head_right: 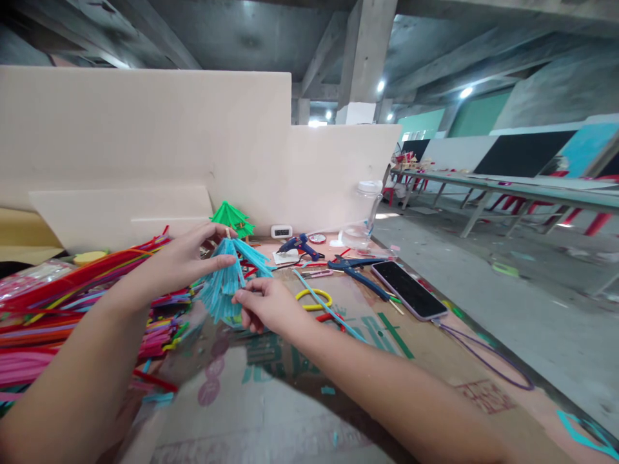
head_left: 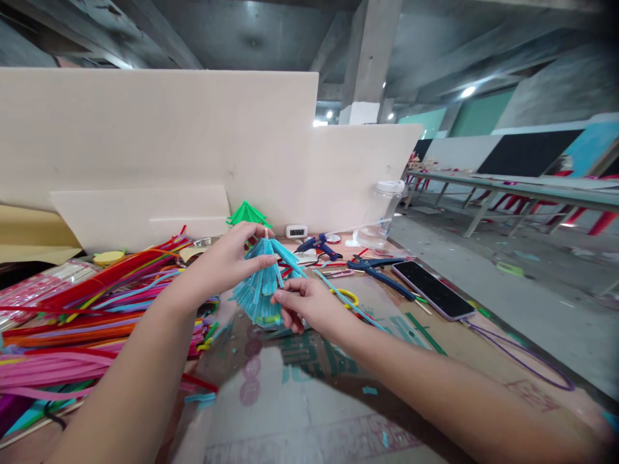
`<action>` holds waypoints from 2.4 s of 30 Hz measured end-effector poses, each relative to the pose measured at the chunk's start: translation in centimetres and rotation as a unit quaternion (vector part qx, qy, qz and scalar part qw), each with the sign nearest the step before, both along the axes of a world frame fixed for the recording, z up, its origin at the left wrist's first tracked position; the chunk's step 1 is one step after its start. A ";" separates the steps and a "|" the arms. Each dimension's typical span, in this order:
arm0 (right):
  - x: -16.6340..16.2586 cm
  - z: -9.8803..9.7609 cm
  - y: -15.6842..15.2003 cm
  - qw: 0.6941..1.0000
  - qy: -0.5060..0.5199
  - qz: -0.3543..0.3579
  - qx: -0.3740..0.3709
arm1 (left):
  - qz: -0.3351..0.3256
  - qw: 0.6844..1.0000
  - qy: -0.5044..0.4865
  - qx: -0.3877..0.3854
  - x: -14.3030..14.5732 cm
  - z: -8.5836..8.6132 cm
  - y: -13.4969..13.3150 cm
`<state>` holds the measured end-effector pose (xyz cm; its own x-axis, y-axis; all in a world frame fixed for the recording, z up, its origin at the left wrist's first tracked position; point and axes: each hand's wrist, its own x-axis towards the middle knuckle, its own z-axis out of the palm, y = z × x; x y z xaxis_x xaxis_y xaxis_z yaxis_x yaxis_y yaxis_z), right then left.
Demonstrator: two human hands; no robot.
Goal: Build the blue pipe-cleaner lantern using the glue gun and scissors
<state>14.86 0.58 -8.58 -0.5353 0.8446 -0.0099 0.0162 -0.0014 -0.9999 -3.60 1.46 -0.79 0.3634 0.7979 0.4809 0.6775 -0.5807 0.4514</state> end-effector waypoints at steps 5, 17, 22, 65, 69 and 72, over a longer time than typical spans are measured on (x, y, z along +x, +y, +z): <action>0.1 0.3 0.0 1.000 -0.015 -0.003 0.006 | 0.004 1.000 0.006 -0.009 0.1 0.0 -0.2; 3.7 3.7 1.5 0.961 -0.231 0.054 0.140 | 0.016 0.999 0.031 -0.013 0.5 0.0 -0.3; 4.5 4.3 1.9 0.953 -0.252 0.037 0.165 | 0.024 0.999 0.041 0.013 0.5 -0.3 0.1; -3.0 1.4 -6.9 0.795 -0.356 0.230 0.433 | 0.082 0.987 -0.092 0.099 -1.5 2.0 -1.0; -7.4 -2.4 -6.0 0.746 -0.368 0.209 0.514 | 0.071 0.989 -0.098 0.090 -1.5 2.2 -1.1; -8.6 -3.6 -5.1 0.738 -0.355 0.203 0.537 | 0.081 0.988 -0.102 0.081 -1.9 2.5 -1.3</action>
